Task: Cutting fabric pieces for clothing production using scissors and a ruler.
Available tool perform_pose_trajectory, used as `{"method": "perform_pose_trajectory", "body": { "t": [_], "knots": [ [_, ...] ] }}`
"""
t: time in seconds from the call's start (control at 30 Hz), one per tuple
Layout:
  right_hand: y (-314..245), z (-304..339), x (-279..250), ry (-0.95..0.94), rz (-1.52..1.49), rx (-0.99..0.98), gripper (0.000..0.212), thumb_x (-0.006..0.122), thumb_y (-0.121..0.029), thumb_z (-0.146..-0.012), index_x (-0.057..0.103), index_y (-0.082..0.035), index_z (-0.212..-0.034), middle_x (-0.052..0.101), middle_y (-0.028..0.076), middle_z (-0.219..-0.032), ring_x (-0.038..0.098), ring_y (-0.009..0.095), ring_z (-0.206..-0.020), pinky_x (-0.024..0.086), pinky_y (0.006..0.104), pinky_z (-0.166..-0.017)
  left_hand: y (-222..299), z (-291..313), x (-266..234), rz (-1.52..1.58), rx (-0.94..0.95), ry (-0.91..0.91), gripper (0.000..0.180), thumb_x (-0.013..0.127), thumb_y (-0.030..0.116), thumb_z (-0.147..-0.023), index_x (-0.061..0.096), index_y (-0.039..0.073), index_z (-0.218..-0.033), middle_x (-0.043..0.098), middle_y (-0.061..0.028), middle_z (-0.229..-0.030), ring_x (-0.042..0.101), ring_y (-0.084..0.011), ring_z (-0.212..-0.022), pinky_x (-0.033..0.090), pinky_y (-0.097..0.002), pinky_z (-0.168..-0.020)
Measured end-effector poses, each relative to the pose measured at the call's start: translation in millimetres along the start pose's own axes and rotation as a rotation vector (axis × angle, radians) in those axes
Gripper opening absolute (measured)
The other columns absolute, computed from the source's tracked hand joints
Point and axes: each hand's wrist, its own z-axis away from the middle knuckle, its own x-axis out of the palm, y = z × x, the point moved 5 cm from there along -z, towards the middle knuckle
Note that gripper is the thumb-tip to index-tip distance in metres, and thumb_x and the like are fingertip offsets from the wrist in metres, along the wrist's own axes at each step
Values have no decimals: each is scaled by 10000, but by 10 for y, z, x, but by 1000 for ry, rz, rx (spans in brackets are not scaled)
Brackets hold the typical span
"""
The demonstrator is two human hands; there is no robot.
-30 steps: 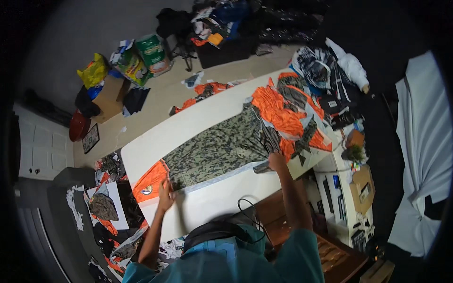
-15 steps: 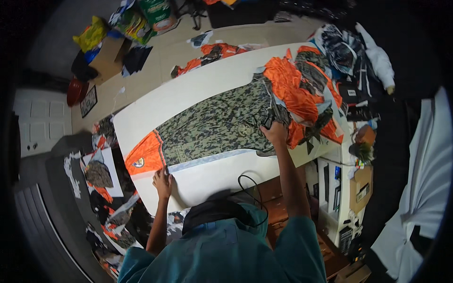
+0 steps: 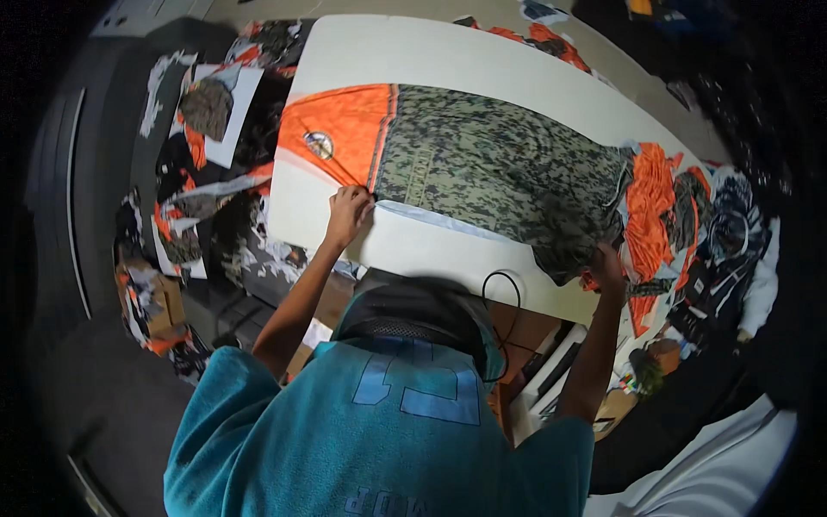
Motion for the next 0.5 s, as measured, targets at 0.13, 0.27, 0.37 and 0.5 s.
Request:
{"method": "perform_pose_trajectory", "body": {
  "t": [0.13,0.27,0.37,0.5],
  "knots": [
    [-21,267,72,31,194,-108,216,513,-94,-859,594,1,-1036,632,95,-1030,575,189,-845,428,285,-739,42,279,-55,37,9,-13,139,568,176,-831,596,107,-948,530,-40,-1020,489,-246,-967,330,-392,-863],
    [78,479,156,227,-81,-105,170,514,-99,-843,588,-36,-982,629,72,-1001,565,178,-832,407,277,-766,-60,402,-94,43,40,-41,118,551,166,-845,597,114,-940,527,-37,-1004,494,-234,-948,328,-379,-862],
    [106,574,200,363,-309,-136,136,515,-103,-830,584,-64,-941,626,55,-979,556,169,-822,391,271,-786,-79,446,-153,107,67,-52,107,538,170,-857,587,105,-926,538,-47,-981,504,-243,-908,324,-386,-852],
    [88,1078,116,422,-293,-342,261,533,-190,-877,594,-54,-1092,621,57,-1081,558,180,-967,393,279,-860,-111,416,-159,131,122,-101,112,525,183,-868,572,96,-922,549,-55,-956,511,-253,-876,326,-389,-832]
  ]
}}
